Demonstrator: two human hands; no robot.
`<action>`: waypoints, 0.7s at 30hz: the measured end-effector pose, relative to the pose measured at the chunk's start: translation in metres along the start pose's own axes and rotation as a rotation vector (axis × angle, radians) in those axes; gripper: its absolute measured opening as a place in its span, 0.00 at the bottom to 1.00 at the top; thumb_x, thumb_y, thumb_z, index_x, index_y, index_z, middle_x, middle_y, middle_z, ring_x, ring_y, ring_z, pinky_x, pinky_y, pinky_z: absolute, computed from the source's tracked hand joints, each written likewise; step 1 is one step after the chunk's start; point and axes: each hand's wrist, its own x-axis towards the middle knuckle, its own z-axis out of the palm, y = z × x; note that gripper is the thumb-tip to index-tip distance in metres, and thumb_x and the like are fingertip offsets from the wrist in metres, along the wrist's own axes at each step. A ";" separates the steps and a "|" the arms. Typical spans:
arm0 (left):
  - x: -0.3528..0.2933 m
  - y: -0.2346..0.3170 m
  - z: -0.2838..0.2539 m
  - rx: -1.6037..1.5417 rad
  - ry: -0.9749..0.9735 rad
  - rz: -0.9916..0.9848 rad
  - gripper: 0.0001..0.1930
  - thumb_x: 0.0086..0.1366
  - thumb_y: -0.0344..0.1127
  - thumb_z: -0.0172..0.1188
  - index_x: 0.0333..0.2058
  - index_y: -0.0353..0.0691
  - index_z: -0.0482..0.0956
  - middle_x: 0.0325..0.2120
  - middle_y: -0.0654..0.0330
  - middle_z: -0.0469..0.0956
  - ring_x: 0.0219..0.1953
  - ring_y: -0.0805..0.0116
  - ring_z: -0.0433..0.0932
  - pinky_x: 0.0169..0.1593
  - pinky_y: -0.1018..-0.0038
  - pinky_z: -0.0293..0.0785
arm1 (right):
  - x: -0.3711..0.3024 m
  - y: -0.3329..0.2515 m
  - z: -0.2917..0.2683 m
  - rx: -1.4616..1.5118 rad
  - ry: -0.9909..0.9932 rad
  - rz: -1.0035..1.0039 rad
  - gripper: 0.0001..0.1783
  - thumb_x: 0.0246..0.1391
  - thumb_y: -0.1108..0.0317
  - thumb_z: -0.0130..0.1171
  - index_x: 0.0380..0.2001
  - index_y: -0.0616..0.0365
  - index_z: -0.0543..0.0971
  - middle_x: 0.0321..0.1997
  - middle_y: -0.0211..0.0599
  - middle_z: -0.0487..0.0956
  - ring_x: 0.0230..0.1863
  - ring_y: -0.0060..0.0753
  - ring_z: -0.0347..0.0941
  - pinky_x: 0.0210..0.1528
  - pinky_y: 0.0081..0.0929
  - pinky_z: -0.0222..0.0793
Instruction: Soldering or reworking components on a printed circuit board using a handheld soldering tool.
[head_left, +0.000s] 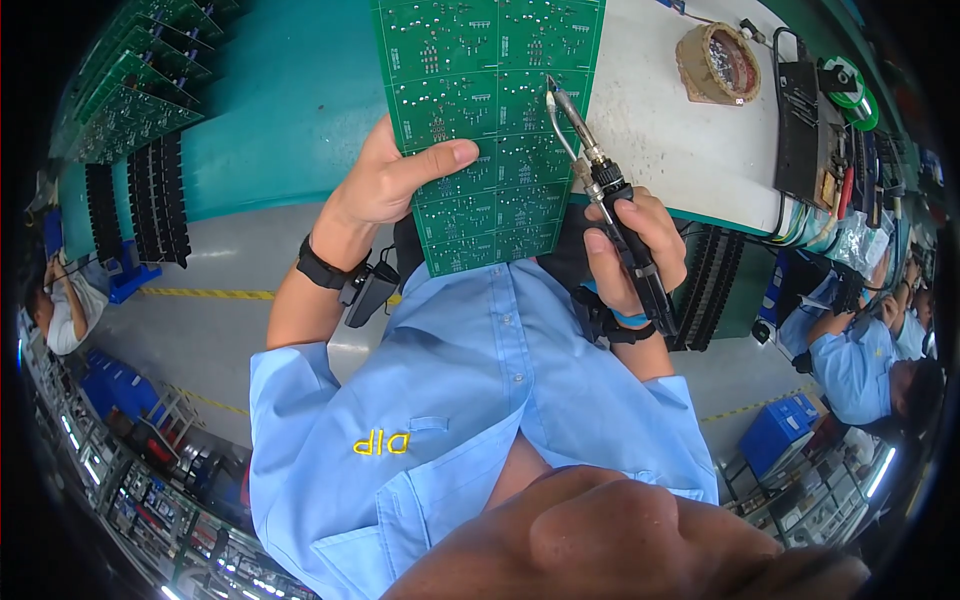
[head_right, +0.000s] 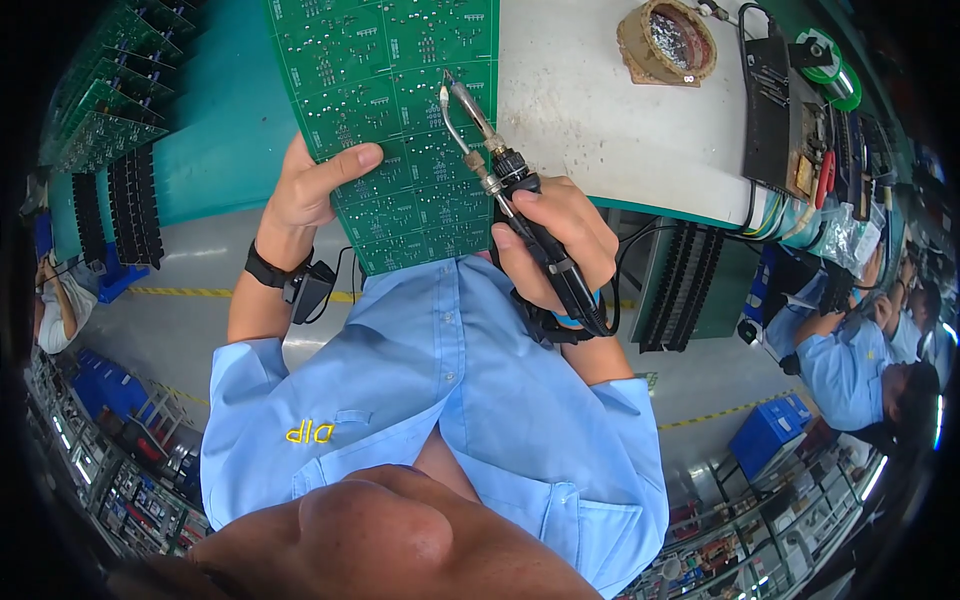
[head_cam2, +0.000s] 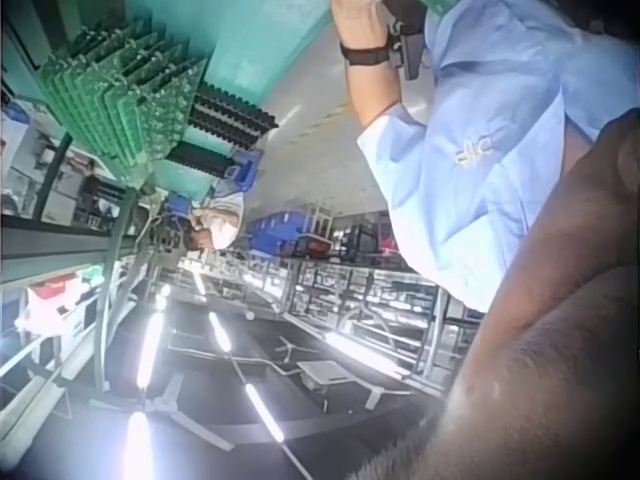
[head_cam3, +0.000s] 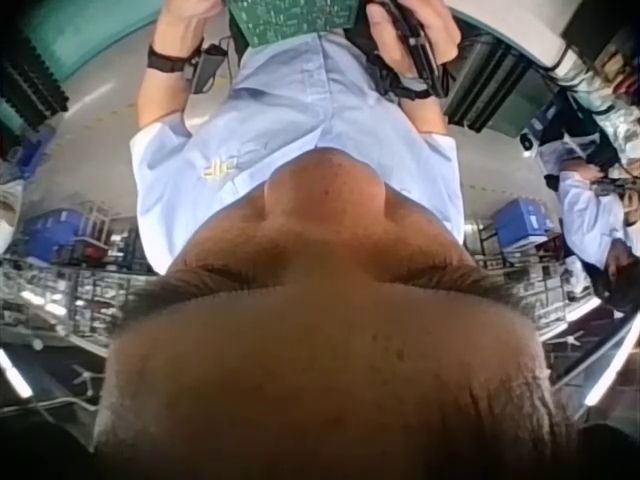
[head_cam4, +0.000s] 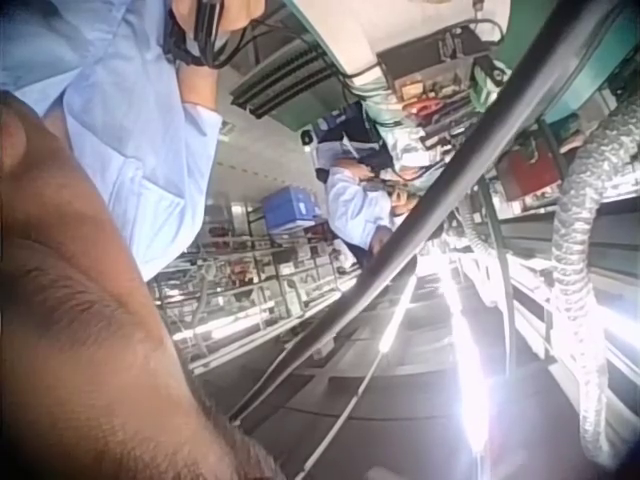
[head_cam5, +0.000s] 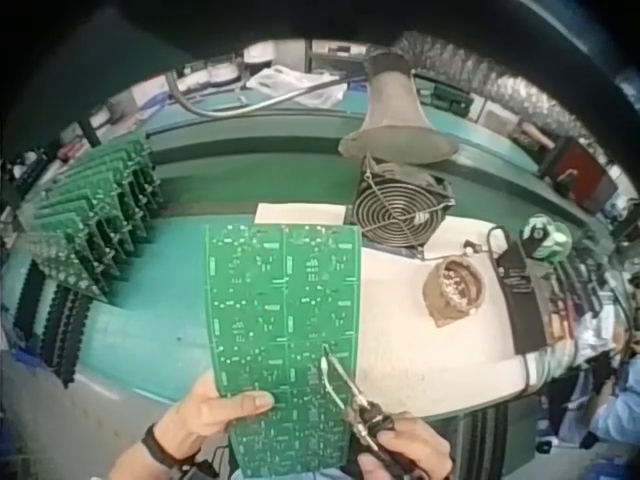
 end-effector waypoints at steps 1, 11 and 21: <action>0.000 0.000 0.000 0.001 0.004 0.002 0.19 0.66 0.24 0.61 0.55 0.33 0.75 0.48 0.56 0.80 0.48 0.69 0.79 0.52 0.72 0.75 | 0.000 0.000 0.000 0.001 0.001 -0.001 0.24 0.49 0.80 0.65 0.51 0.63 0.74 0.34 0.49 0.81 0.32 0.39 0.78 0.36 0.33 0.73; 0.000 -0.002 -0.002 0.020 0.008 0.016 0.19 0.65 0.23 0.61 0.55 0.33 0.75 0.48 0.57 0.80 0.47 0.69 0.79 0.51 0.72 0.75 | -0.001 0.000 0.000 0.016 0.003 0.015 0.24 0.50 0.78 0.66 0.52 0.62 0.74 0.34 0.49 0.81 0.32 0.39 0.78 0.36 0.32 0.73; -0.001 -0.003 -0.003 0.010 0.019 0.013 0.19 0.65 0.23 0.61 0.55 0.33 0.74 0.48 0.57 0.80 0.47 0.70 0.79 0.51 0.73 0.75 | -0.006 0.001 0.001 0.028 0.005 0.026 0.25 0.51 0.77 0.66 0.53 0.62 0.74 0.35 0.50 0.81 0.33 0.39 0.78 0.36 0.32 0.73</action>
